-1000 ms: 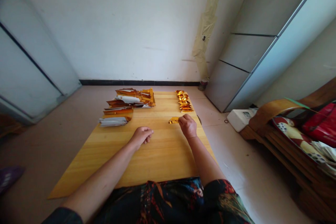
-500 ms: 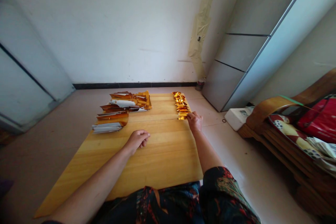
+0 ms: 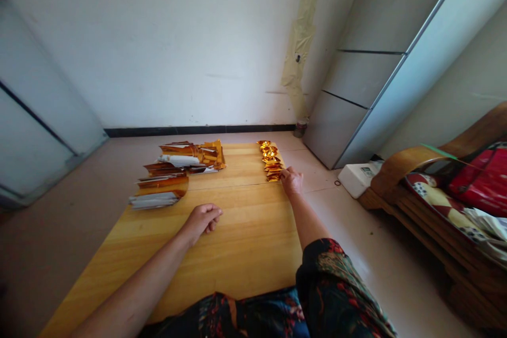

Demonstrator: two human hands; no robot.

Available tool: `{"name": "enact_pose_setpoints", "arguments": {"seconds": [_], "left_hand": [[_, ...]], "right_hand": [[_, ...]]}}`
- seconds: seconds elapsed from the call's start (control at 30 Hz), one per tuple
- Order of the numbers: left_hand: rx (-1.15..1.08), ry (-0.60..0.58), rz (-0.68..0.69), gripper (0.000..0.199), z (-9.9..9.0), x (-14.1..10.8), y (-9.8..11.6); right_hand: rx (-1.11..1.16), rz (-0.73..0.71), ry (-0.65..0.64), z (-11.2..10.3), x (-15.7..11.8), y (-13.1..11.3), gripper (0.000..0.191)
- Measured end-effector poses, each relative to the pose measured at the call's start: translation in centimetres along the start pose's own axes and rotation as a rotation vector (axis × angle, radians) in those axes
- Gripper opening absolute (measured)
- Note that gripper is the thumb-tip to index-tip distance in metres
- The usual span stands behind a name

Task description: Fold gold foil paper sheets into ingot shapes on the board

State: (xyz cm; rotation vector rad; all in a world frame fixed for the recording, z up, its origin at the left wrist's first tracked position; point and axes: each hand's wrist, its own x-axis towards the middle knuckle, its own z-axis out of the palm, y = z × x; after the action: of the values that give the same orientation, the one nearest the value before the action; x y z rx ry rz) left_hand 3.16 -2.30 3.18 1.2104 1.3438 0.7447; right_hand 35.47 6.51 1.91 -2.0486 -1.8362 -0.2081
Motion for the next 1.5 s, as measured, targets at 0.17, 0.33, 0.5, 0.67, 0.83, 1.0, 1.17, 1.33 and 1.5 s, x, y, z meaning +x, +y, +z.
{"name": "enact_pose_setpoints", "arguments": {"seconds": [0.17, 0.33, 0.5, 0.67, 0.83, 1.0, 1.17, 1.33, 1.5], "left_hand": [[-0.005, -0.006, 0.008, 0.027, 0.0, 0.1, -0.3], [-0.022, -0.002, 0.016, 0.026, 0.0, 0.0, -0.5], [-0.029, 0.006, 0.032, 0.026, 0.0, -0.4, -0.4], [-0.044, 0.020, 0.103, 0.025, -0.1, -0.9, -0.4], [-0.057, 0.007, 0.136, 0.026, -0.2, -0.8, -1.1], [-0.058, 0.012, 0.141, 0.026, 0.0, -0.5, -1.6], [-0.056, 0.023, 0.156, 0.024, -0.1, -0.5, -1.5], [-0.068, 0.030, 0.176, 0.022, 0.3, -0.8, -1.8], [0.071, 0.164, 0.317, 0.015, -1.3, -1.3, -1.0]], "right_hand": [[-0.001, 0.017, -0.007, 0.4, 0.5, -0.4, 0.021], [-0.010, 0.089, 0.010, 0.7, 0.1, -0.9, 0.020], [-0.020, 0.088, 0.038, 0.1, -2.1, -1.8, 0.030], [-0.079, -0.050, -0.111, -0.8, -4.3, -3.7, 0.026], [-0.173, 0.097, -0.207, -1.4, -4.8, -5.8, 0.039], [-0.188, 0.138, -0.228, -1.3, -4.5, -6.4, 0.044], [-0.184, 0.146, -0.200, -1.2, -4.2, -6.4, 0.042], [-0.175, 0.115, -0.147, -1.7, -4.7, -6.4, 0.037], [-0.129, 0.053, -0.086, -1.6, -5.9, -6.7, 0.032]]}}
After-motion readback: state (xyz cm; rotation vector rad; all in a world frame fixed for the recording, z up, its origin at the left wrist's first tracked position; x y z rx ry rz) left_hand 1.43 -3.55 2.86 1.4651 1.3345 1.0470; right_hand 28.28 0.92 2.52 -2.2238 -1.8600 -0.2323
